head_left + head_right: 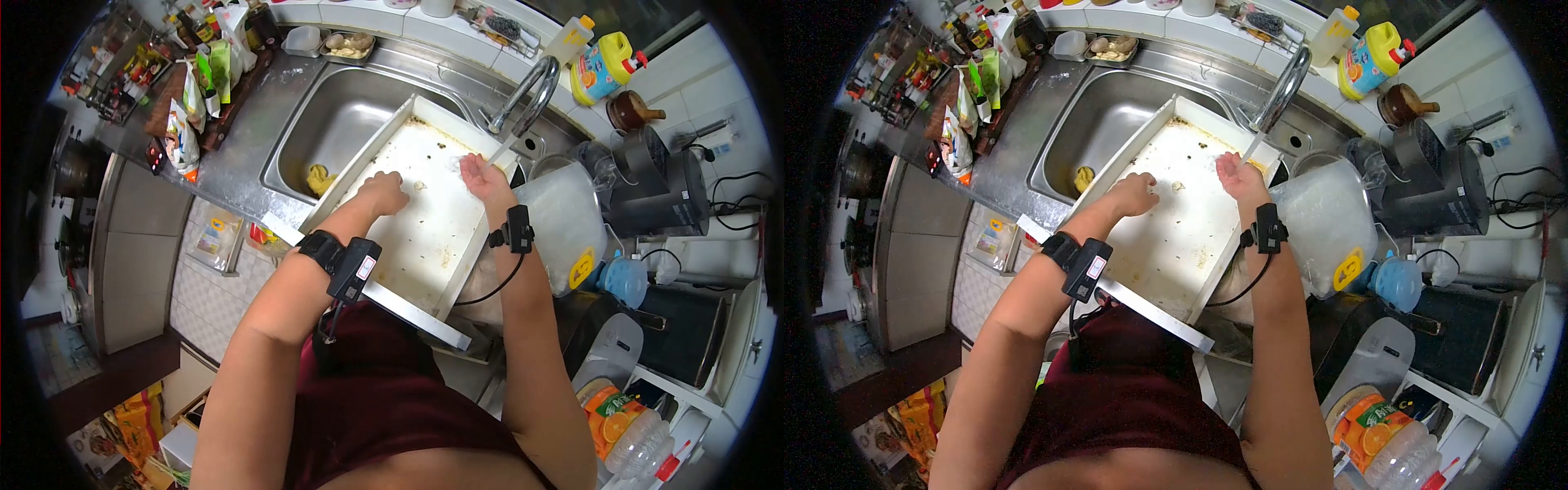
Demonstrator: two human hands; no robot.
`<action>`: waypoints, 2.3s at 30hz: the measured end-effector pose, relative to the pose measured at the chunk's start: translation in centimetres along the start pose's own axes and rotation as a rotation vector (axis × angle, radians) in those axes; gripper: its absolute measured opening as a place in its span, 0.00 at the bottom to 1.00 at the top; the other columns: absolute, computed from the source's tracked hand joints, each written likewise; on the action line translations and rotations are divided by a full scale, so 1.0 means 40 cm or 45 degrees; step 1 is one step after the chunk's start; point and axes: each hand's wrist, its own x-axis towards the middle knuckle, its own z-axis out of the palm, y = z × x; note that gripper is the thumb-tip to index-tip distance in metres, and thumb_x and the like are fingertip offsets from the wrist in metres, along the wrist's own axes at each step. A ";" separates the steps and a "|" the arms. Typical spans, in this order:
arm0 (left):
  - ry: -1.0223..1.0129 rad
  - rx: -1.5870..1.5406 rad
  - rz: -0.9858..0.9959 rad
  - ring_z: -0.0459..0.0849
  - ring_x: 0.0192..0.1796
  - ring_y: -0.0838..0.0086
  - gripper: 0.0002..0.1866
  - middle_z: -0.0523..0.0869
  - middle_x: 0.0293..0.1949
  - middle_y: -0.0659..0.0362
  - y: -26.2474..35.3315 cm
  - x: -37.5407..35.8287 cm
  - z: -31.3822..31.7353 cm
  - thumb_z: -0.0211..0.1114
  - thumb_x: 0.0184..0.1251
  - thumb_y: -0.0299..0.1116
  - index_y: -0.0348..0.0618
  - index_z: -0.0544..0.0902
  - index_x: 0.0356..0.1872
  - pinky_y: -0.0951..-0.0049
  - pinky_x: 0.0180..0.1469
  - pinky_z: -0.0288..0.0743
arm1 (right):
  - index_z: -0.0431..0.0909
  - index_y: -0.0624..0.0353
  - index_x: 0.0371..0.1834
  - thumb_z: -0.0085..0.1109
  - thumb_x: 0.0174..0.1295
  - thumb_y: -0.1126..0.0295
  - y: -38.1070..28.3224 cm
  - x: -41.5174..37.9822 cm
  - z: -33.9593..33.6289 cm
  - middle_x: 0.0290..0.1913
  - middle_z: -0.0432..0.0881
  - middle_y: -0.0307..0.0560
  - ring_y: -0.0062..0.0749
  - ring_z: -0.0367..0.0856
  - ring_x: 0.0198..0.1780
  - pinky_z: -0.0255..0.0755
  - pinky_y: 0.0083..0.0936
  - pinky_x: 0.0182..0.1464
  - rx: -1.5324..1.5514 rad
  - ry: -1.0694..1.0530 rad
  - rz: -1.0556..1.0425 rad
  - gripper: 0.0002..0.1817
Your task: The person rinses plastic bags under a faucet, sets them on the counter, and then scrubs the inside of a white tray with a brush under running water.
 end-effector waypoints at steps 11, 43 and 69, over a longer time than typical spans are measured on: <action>-0.052 -0.022 -0.013 0.70 0.59 0.53 0.27 0.71 0.57 0.44 0.008 -0.002 -0.010 0.56 0.54 0.40 0.42 0.72 0.57 0.62 0.58 0.66 | 0.50 0.71 0.64 0.35 0.69 0.65 -0.012 0.005 -0.017 0.66 0.55 0.59 0.48 0.57 0.66 0.54 0.41 0.68 0.065 -0.121 0.013 0.25; -0.031 0.030 0.005 0.74 0.56 0.51 0.26 0.73 0.54 0.42 0.008 0.004 -0.009 0.59 0.57 0.42 0.42 0.71 0.56 0.63 0.58 0.68 | 0.68 0.58 0.42 0.46 0.67 0.68 0.013 -0.013 -0.016 0.35 0.73 0.41 0.32 0.74 0.36 0.73 0.28 0.40 0.079 -0.109 0.032 0.07; -0.017 0.019 0.016 0.74 0.56 0.51 0.26 0.74 0.54 0.42 0.011 -0.003 -0.016 0.59 0.57 0.42 0.42 0.72 0.56 0.62 0.58 0.68 | 0.70 0.61 0.42 0.49 0.65 0.70 0.045 -0.019 -0.041 0.39 0.75 0.46 0.34 0.76 0.41 0.74 0.30 0.47 0.138 -0.150 0.028 0.07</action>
